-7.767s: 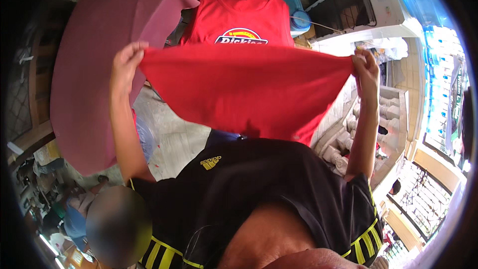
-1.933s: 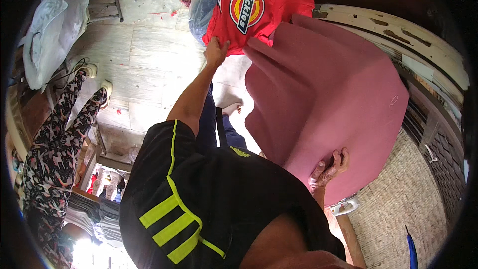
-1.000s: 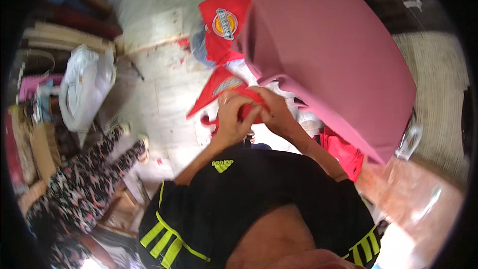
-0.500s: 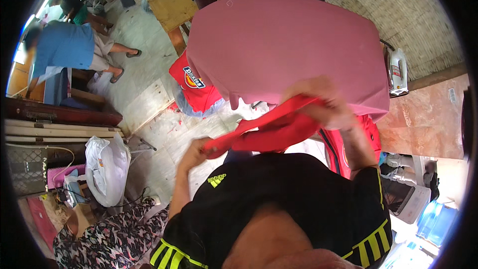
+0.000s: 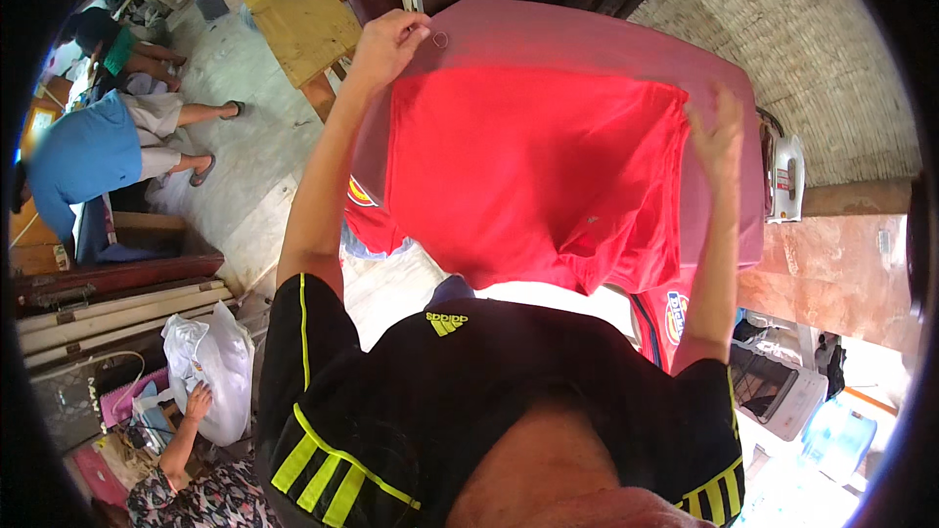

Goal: The person irons a red t-shirt on a pink ironing board, smoothing the fabric and using the steam function. They flip the shirt to iron the back and then fold it neatly on the board.

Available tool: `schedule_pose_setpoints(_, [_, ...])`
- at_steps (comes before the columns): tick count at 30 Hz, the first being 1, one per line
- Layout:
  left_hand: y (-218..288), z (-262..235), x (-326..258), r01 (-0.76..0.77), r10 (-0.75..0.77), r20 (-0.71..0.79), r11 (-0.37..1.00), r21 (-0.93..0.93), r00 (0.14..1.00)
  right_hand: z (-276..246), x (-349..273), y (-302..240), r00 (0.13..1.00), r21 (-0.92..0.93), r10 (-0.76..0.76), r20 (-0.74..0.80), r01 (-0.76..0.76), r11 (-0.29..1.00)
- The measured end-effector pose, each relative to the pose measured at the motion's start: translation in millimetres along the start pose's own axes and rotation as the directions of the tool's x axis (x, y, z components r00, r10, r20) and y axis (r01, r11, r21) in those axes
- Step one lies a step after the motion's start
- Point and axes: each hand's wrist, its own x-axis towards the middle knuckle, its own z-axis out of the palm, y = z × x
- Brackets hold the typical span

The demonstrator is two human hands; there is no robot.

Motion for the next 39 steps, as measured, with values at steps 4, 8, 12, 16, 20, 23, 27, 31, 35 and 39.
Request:
schedule_pose_setpoints(4, [-53, 46, 9, -0.023, 0.030, 0.154, 0.999, -0.048, 0.988, 45, -54, -26, 0.968, 0.103, 0.192, 0.161, -0.210, 0.972])
schedule_pose_setpoints(8, [-59, 55, 19, -0.190, 0.185, 0.104, 0.981, 0.043, 0.977, 65, -79, -24, 0.926, 0.126, 0.340, 0.165, -0.361, 0.924])
schedule_pose_setpoints(12, [-64, 64, 25, -0.179, 0.149, 0.162, 0.965, 0.190, 0.975, 73, -82, -14, 0.919, 0.135, 0.369, 0.141, -0.387, 0.912])
schedule_pose_setpoints(16, [-65, 76, 19, -0.112, 0.086, 0.083, 0.912, 0.395, 0.993, 75, -78, -7, 0.926, 0.145, 0.348, 0.143, -0.368, 0.919])
schedule_pose_setpoints(20, [-103, 14, -40, 0.296, -0.184, -0.296, 0.869, 0.397, 0.937, 71, -80, 1, 0.921, 0.165, 0.345, 0.179, -0.374, 0.913])
schedule_pose_setpoints(23, [-148, -120, -184, 0.479, -0.207, -0.443, 0.547, 0.687, 0.872, 70, -80, 1, 0.928, 0.265, 0.283, 0.242, -0.344, 0.901])
schedule_pose_setpoints(27, [-68, -134, -332, 0.699, -0.606, -0.479, 0.188, 0.689, 0.635, 47, -82, 7, 0.922, 0.443, 0.220, 0.319, -0.350, 0.825])
schedule_pose_setpoints(31, [15, -17, -407, 0.793, -0.809, -0.254, 0.579, -0.190, 0.530, 21, -95, -14, 0.926, 0.579, -0.125, 0.355, -0.113, 0.808])
schedule_pose_setpoints(35, [171, 98, -292, 0.602, -0.530, -0.440, 0.798, 0.033, 0.725, -16, -130, -54, 0.764, 0.660, -0.368, 0.530, -0.100, 0.744])
schedule_pose_setpoints(39, [232, 119, -235, 0.299, -0.157, -0.361, 0.876, 0.379, 0.919, -7, -150, -68, 0.819, 0.575, -0.291, 0.494, -0.057, 0.816])
